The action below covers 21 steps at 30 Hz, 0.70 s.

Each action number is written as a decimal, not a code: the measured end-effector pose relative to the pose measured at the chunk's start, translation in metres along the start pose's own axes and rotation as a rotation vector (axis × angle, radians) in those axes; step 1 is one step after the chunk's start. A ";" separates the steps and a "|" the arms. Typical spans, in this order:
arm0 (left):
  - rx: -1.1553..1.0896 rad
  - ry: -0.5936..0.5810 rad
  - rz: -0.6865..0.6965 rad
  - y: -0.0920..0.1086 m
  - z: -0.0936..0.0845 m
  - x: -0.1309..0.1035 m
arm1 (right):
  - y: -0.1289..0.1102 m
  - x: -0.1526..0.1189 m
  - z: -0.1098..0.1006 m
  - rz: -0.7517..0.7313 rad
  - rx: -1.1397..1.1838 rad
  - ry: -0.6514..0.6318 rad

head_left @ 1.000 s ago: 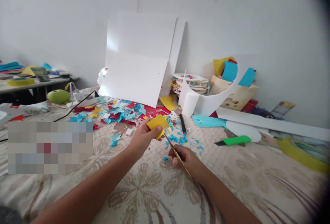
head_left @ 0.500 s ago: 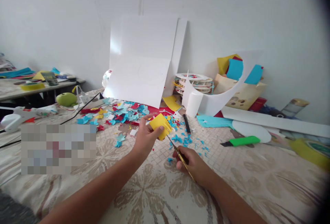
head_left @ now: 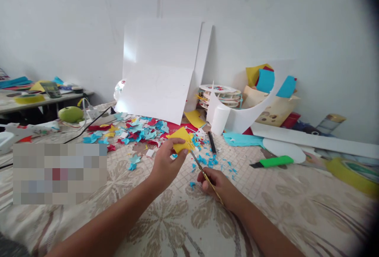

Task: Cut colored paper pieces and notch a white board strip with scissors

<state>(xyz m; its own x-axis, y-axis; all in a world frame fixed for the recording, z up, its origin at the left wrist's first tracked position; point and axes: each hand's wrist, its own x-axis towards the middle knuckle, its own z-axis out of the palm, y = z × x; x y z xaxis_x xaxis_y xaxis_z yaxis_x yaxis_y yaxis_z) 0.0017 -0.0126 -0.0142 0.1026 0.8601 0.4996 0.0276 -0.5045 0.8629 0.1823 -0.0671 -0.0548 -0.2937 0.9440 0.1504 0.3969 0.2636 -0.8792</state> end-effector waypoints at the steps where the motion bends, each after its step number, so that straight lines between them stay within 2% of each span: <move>1: -0.010 -0.007 -0.008 0.000 0.000 0.000 | 0.000 0.000 0.000 0.002 -0.004 0.002; 13: -0.285 -0.054 -0.165 0.010 0.010 -0.002 | -0.006 0.000 -0.001 0.034 -0.014 -0.022; 21: -0.297 -0.072 -0.182 0.004 0.014 -0.005 | -0.005 -0.001 0.000 0.023 -0.010 0.003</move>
<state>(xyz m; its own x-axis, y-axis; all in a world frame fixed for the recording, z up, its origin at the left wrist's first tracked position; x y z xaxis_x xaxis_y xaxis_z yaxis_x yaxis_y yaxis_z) 0.0153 -0.0205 -0.0141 0.1926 0.9211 0.3383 -0.2372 -0.2909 0.9269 0.1808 -0.0689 -0.0504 -0.2819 0.9504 0.1316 0.4118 0.2437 -0.8781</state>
